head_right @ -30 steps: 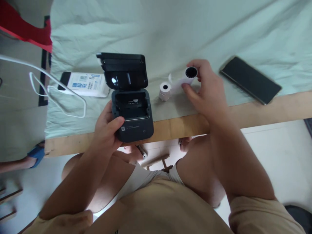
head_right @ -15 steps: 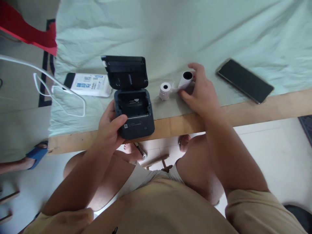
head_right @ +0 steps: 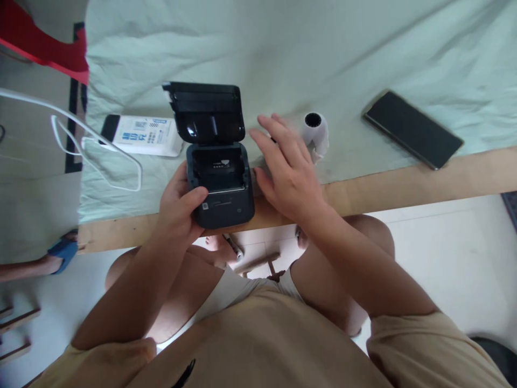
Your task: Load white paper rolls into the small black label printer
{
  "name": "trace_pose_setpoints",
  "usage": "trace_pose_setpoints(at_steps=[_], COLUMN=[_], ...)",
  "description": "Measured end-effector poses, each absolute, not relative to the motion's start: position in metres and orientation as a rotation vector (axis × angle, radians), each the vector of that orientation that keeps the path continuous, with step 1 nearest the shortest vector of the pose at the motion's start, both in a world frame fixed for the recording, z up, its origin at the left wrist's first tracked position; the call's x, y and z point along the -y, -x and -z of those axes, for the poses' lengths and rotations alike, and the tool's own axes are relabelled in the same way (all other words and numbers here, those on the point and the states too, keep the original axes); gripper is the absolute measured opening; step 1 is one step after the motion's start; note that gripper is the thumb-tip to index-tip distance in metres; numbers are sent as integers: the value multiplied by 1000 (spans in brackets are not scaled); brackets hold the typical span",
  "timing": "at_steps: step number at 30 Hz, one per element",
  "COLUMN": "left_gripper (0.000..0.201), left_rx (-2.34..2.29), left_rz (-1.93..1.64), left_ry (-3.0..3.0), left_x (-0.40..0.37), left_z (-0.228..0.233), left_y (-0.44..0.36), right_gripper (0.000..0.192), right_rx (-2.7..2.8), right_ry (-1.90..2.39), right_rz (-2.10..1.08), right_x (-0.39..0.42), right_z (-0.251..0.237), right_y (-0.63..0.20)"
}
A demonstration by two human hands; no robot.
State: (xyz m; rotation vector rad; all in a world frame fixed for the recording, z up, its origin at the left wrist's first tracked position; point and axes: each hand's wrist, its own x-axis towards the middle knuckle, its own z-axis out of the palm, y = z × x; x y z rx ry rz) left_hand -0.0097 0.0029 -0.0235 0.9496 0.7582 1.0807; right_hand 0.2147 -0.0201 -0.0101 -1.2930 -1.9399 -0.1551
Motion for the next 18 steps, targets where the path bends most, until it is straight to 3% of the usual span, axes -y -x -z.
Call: trace_pose_setpoints(at_steps=[2, 7, 13, 18], left_gripper=[57, 60, 62, 67], left_rx=[-749, -742, -743, -760], left_rz=[-1088, -1104, -1095, -1075], left_ry=[-970, -959, -922, -947], left_x=[-3, -3, -2, -1], left_z=[26, 26, 25, 26], left_y=[10, 9, 8, 10], right_gripper=[54, 32, 61, 47], right_rx=[1953, 1907, 1866, 1930], right_ry=[1376, 1545, 1516, 1466], right_rz=[96, -24, -96, -121], right_x=[16, 14, 14, 15], right_z=[18, 20, 16, 15], right_y=[-212, -216, -216, -213])
